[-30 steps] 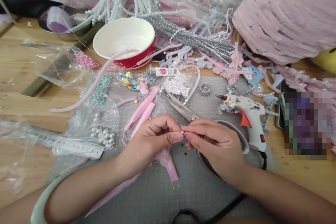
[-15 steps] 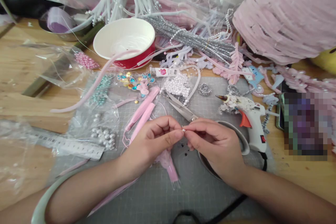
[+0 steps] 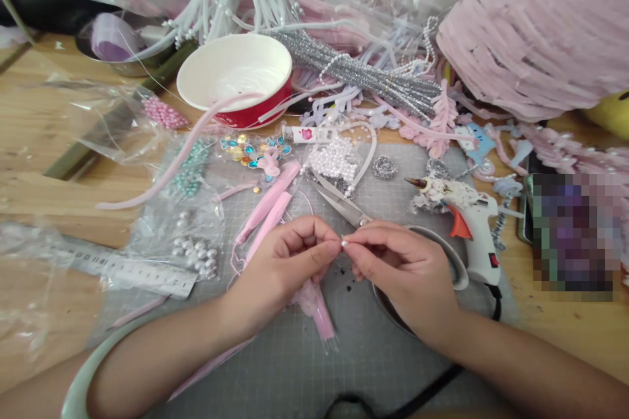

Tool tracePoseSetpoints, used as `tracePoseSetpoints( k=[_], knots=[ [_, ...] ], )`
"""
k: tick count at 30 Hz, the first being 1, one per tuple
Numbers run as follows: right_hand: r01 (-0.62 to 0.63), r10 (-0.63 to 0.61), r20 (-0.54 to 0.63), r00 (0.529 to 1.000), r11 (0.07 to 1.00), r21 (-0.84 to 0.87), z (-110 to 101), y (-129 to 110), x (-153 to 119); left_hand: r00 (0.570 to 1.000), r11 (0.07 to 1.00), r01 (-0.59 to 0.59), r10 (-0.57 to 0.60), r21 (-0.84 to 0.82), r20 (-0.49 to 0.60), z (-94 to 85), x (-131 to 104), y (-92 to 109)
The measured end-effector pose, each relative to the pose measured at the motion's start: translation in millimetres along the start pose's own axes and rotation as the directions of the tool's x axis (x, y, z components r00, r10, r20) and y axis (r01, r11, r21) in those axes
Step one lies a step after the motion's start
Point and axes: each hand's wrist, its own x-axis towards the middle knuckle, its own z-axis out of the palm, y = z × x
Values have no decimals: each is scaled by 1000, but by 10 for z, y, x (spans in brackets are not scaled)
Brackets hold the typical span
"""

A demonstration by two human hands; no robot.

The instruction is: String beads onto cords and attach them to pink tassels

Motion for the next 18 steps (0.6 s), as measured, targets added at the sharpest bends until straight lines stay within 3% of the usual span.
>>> tracePoseSetpoints(
  k=[8, 18],
  knots=[
    [25, -26, -11, 1000, 998, -66, -5, 4, -2, 999, 1000, 24, -24, 1, -34, 20, 5, 4],
    [244, -233, 72, 970, 931, -270, -60, -32, 2, 1000, 999, 19, -19, 36, -14, 17, 13, 1]
  ],
)
